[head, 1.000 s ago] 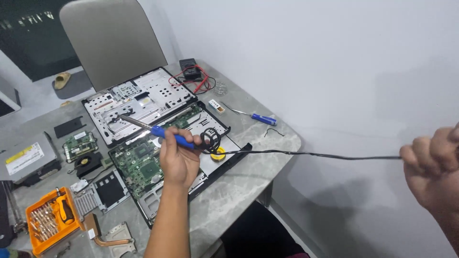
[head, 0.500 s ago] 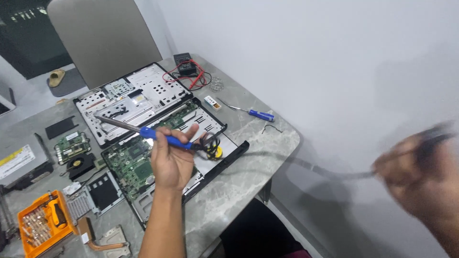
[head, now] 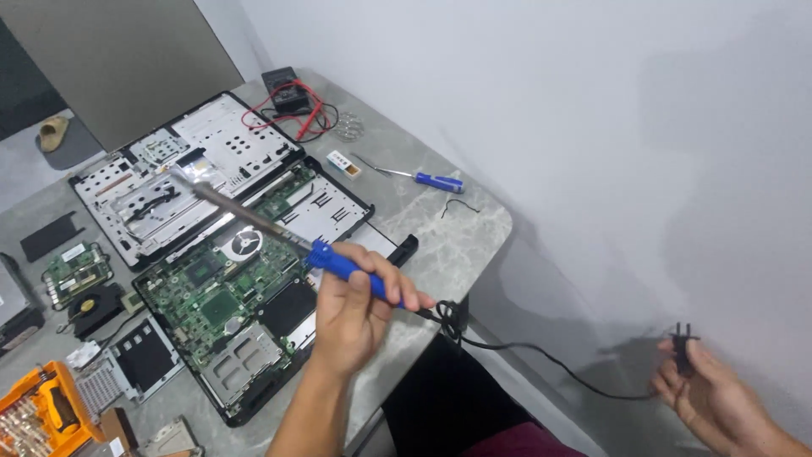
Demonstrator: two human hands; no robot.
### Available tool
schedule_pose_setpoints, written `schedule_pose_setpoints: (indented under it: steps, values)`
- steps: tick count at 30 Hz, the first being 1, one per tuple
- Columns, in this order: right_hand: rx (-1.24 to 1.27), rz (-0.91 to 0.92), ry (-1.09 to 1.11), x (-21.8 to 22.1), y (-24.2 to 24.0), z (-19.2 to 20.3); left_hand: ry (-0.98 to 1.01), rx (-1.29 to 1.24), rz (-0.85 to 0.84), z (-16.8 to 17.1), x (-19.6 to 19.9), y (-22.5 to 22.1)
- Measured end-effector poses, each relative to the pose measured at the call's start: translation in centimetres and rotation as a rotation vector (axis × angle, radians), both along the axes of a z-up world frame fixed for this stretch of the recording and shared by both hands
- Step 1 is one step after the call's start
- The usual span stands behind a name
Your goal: Diagnosing and repairing a computer motherboard using a multimeter and soldering tools.
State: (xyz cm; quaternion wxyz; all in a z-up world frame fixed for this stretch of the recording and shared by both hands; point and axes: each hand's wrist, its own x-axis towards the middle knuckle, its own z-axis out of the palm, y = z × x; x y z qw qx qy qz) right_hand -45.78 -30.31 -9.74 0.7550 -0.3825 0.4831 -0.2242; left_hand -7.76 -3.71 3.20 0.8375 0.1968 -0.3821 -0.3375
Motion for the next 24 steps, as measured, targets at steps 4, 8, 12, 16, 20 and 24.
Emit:
schedule_pose_setpoints:
  steps: [4, 8, 12, 16, 20, 24]
  values:
    - [-0.067, 0.342, -0.141, 4.2, 1.9, 4.9, 0.144, -0.044, -0.029, -0.7, 0.1, -0.2]
    - [-0.116, 0.756, -0.31, 10.9, 3.5, 8.2, 0.23, -0.05, 0.072, -0.9, 1.0, 0.5]
    - [-0.761, 1.079, -0.085, 19.6, 8.1, 14.1, 0.373, -0.078, 0.159, 0.1, 2.0, 1.4]
    - [-0.915, 0.974, -0.125, 26.1, 13.2, 15.6, 0.468, -0.118, 0.248, 0.6, 3.0, 2.1]
    - [-1.313, 0.88, -0.206, 30.2, 15.3, 14.1, 0.508, -0.183, 0.278, 0.4, 4.5, 3.1]
    - [-1.326, 0.88, -0.204, 32.1, 16.9, 15.7, 0.594, -0.255, 0.204, 0.2, 5.3, 3.7]
